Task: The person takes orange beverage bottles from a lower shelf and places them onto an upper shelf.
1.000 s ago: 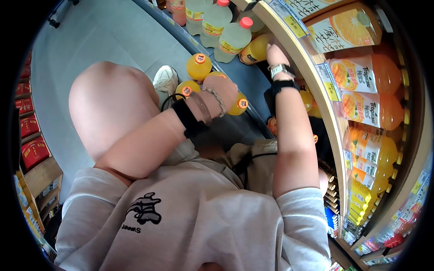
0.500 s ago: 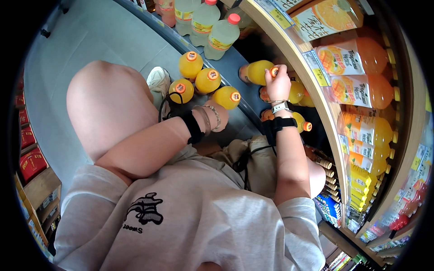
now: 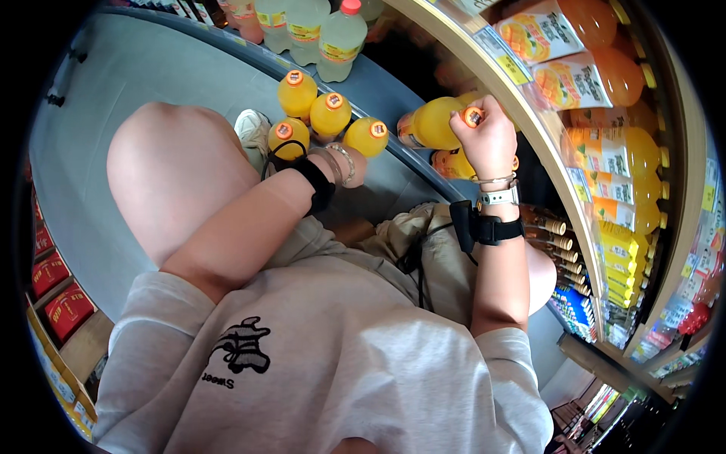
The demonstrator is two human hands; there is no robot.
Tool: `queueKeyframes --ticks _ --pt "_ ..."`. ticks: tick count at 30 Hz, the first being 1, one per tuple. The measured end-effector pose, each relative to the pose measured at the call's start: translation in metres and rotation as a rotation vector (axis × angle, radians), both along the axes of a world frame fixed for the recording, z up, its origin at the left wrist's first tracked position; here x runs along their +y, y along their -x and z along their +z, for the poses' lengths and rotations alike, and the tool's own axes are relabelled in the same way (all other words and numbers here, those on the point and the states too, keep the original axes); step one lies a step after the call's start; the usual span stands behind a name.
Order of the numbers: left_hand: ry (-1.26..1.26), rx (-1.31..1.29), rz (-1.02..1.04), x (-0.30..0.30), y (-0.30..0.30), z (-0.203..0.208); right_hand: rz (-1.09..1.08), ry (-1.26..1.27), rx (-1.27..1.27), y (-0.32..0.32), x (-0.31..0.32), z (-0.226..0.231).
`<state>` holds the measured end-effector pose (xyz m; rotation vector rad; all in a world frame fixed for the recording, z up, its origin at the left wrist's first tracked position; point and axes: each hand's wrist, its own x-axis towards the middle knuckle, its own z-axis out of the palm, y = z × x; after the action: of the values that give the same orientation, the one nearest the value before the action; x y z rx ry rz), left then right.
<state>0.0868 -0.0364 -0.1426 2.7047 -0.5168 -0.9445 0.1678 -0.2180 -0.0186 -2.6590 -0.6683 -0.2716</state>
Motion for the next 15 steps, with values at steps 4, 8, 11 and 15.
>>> queueKeyframes --ticks 4,8,11,15 --pt "-0.038 0.065 -0.076 -0.01 0.022 0.0 -0.021 0.061 0.169 0.015 -0.007 0.014" --pt "-0.014 0.114 -0.251 -0.035 0.047 0.013 0.02 0.188 0.452 0.02 -0.016 -0.002" --pt "0.033 0.139 -0.305 -0.038 0.047 0.022 0.032 0.309 0.545 0.029 -0.015 -0.037" --pt "0.014 0.09 -0.162 -0.029 0.035 0.017 0.138 0.414 0.46 0.042 -0.007 -0.084"
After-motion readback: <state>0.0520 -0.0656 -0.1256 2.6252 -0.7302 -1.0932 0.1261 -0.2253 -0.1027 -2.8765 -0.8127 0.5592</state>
